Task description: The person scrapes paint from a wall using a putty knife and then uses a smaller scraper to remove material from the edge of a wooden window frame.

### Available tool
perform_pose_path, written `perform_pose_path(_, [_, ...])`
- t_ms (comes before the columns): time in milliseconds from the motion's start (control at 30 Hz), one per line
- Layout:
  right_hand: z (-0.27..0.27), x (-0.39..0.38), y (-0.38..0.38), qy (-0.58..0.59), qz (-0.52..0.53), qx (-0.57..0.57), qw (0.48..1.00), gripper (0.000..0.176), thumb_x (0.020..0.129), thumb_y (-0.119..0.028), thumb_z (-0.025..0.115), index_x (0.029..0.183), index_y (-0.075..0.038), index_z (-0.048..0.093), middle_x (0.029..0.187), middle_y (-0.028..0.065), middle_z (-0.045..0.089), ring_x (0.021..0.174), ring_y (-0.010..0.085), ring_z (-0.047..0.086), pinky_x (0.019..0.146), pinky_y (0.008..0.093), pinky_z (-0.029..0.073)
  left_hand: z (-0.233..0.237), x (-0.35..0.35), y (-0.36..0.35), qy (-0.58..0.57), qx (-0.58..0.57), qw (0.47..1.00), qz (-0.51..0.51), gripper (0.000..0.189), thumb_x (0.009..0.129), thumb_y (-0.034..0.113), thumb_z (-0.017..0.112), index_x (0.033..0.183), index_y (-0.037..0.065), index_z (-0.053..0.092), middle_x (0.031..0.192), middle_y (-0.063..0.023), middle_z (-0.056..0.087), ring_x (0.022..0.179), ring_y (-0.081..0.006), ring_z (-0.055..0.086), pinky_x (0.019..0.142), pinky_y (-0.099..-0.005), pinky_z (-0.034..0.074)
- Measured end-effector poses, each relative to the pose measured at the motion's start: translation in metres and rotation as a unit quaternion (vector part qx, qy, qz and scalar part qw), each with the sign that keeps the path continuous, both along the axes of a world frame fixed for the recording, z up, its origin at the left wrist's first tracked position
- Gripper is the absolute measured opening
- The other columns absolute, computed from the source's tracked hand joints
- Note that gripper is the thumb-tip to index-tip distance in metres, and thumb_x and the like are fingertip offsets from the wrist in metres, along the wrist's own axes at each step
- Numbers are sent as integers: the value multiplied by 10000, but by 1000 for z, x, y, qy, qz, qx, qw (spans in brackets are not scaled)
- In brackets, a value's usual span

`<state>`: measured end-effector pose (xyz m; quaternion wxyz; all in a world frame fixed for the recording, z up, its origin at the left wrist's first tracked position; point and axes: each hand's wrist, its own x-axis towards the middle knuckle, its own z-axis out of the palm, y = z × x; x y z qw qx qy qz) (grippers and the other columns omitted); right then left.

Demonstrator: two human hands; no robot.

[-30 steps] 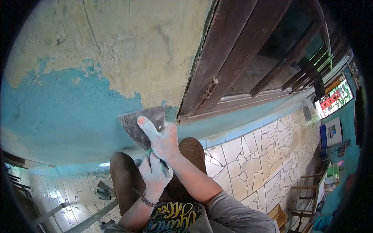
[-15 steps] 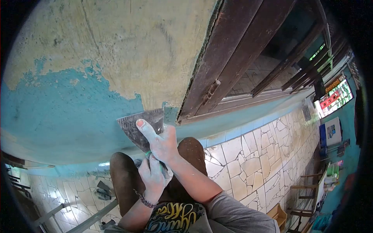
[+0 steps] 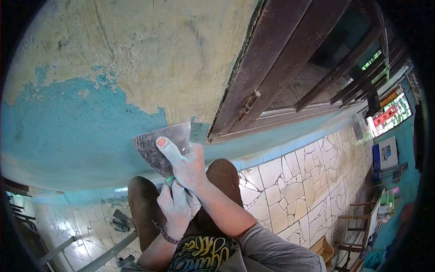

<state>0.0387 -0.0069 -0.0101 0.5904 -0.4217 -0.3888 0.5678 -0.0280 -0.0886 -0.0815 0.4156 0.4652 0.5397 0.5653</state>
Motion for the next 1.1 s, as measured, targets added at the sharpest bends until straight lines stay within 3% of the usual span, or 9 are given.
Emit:
perform_pose_path(67, [1, 0, -1, 6, 5, -10, 1000, 316, 886, -289, 717, 954, 18, 682, 854, 1, 649, 744, 59, 536, 652, 239, 452, 11, 2, -1, -39, -48, 998, 22, 259, 976, 197, 514, 948, -37, 621, 732, -137, 642, 661, -211, 582, 607, -338, 443])
perform_pose_path(167, [1, 0, -1, 27, 9, 3, 1000, 308, 890, -289, 713, 936, 14, 679, 835, -9, 636, 730, 55, 523, 630, 235, 438, 12, 2, 0, -20, -32, 999, 26, 255, 971, 195, 517, 949, -36, 623, 766, -165, 653, 678, -257, 587, 620, -359, 444])
perform_pose_path(333, [9, 4, -2, 3, 18, -17, 1000, 359, 874, -329, 724, 940, 21, 685, 856, 14, 665, 781, 66, 543, 712, 251, 461, 7, 0, 0, 23, -25, 999, 27, 251, 963, 189, 518, 954, -38, 624, 795, -199, 653, 698, -327, 596, 639, -400, 444])
perform_pose_path(500, [4, 4, -3, 2, 7, -12, 1000, 358, 879, -335, 718, 928, 18, 683, 829, 5, 656, 758, 63, 529, 688, 249, 455, -3, -1, 1, 58, 28, 998, -4, 304, 1031, 221, 412, 1028, -49, 550, 626, -27, 536, 399, -79, 456, 364, -230, 344])
perform_pose_path(567, [1, 0, -2, 37, -23, 1, 999, 358, 880, -338, 717, 915, 17, 680, 812, 0, 649, 745, 62, 521, 673, 251, 452, -7, 1, 1, 54, 36, 998, -2, 296, 1029, 220, 415, 1021, -43, 553, 634, -24, 535, 405, -76, 457, 369, -227, 347])
perform_pose_path(700, [4, 8, -1, -26, -5, -4, 1000, 359, 879, -334, 717, 903, 21, 676, 801, 0, 647, 737, 59, 515, 664, 255, 452, 2, 3, 9, 70, 94, 993, 11, 283, 1026, 221, 426, 1008, -29, 559, 646, -21, 535, 410, -72, 450, 381, -220, 352])
perform_pose_path(900, [3, 6, -3, -23, -16, 2, 1000, 348, 880, -326, 716, 920, 18, 681, 806, -1, 651, 747, 59, 520, 677, 249, 455, 0, 1, 4, 33, 12, 999, -10, 294, 1029, 227, 416, 1033, -24, 569, 683, -28, 549, 433, -75, 463, 378, -236, 340])
perform_pose_path(933, [7, 9, -2, -26, -3, -2, 1000, 346, 880, -324, 716, 925, 17, 682, 808, -2, 651, 749, 58, 522, 680, 248, 455, 15, 5, 5, -7, -22, 999, 23, 284, 975, 206, 509, 909, -48, 615, 679, -135, 617, 584, -152, 539, 547, -334, 425])
perform_pose_path(1100, [0, 4, 2, 0, -11, 14, 1000, 340, 883, -309, 717, 955, 21, 675, 856, 3, 641, 771, 59, 529, 678, 243, 452, 13, 7, 3, -8, 0, 1000, 30, 285, 981, 201, 500, 902, -49, 610, 676, -126, 616, 599, -123, 513, 545, -323, 417])
